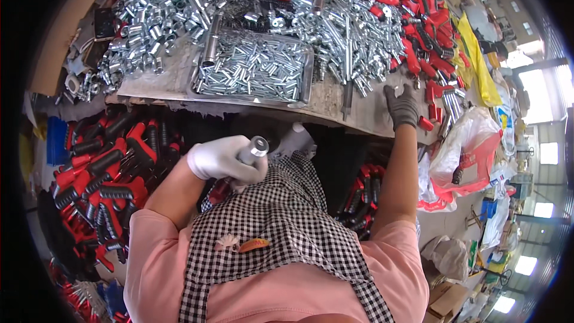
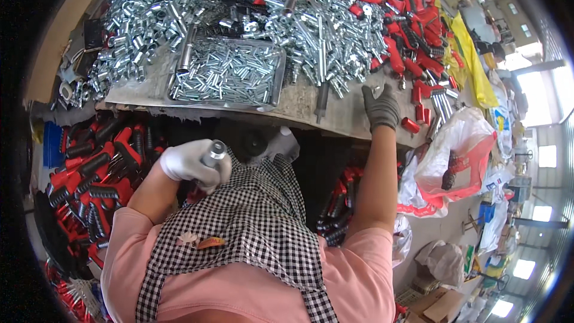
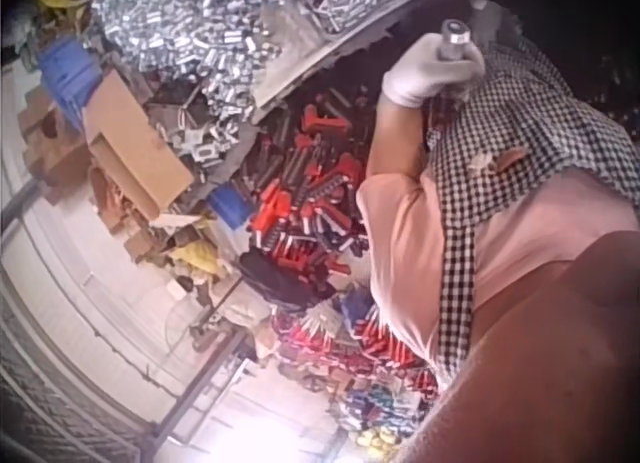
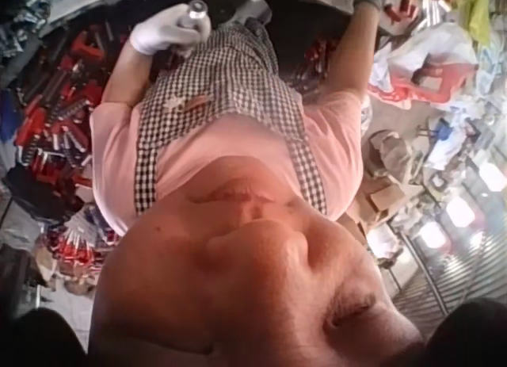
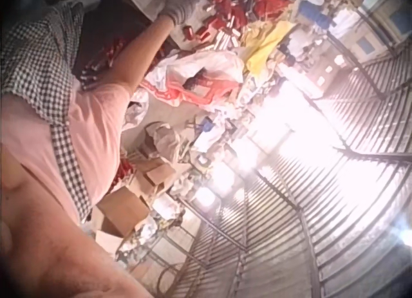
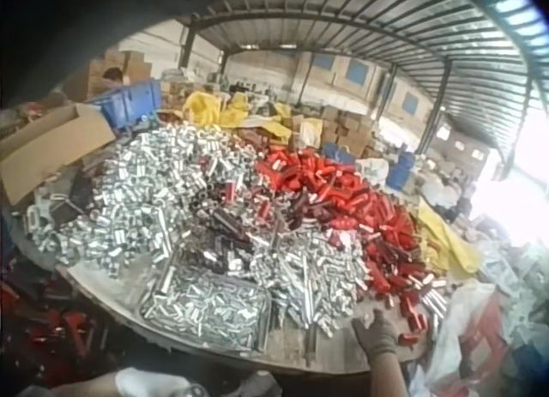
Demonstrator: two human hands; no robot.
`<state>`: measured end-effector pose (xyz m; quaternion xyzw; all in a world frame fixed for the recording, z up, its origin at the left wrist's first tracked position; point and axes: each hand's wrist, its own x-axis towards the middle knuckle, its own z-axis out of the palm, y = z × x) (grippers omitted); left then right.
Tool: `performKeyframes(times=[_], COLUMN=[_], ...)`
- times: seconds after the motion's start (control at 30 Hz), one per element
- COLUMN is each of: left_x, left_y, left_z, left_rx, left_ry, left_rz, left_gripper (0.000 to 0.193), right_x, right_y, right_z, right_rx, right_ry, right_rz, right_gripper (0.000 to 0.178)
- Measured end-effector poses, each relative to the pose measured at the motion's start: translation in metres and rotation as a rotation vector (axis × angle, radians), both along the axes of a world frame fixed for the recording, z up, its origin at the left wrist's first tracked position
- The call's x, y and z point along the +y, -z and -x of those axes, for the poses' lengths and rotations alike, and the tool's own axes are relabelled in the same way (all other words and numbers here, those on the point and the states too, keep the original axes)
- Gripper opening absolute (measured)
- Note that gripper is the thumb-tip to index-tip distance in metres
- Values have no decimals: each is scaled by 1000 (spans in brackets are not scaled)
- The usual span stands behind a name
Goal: Assembling metal hardware components with red plastic handles at a factory workstation.
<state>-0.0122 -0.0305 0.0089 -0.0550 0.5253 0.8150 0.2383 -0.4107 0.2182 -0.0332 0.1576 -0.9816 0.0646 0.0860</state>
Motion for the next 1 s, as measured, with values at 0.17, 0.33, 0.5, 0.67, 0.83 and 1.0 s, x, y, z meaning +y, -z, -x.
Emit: performKeyframes(times=[0.17, 0.33, 0.5, 0.67, 0.83, 1.0], left_x=[4, 7, 16, 26, 16, 7], left_y=[10, -1, -9, 4, 8, 2], left_z=[6, -6, -3, 7, -14, -19], left_rx=[161, 359, 361, 706, 584, 633], left_ry=[8, -242, -317, -486, -320, -427], left_rz=[70, 190, 319, 563, 515, 601], left_gripper=[24, 54, 56, 66, 72, 66], right_x=[32, 38, -48, -97, -123, -147], right_y=[36, 53, -29, -85, -64, -64], right_z=[69, 37, -138, -225, -224, -228], right_rx=[-424, -1119, -1249, -756, -934, -962], right_ry=[-86, -303, -806, -1413, -1644, -1727], right_rz=[362, 1490, 1534, 694, 669, 626], right_gripper=[47, 32, 30, 26, 35, 39])
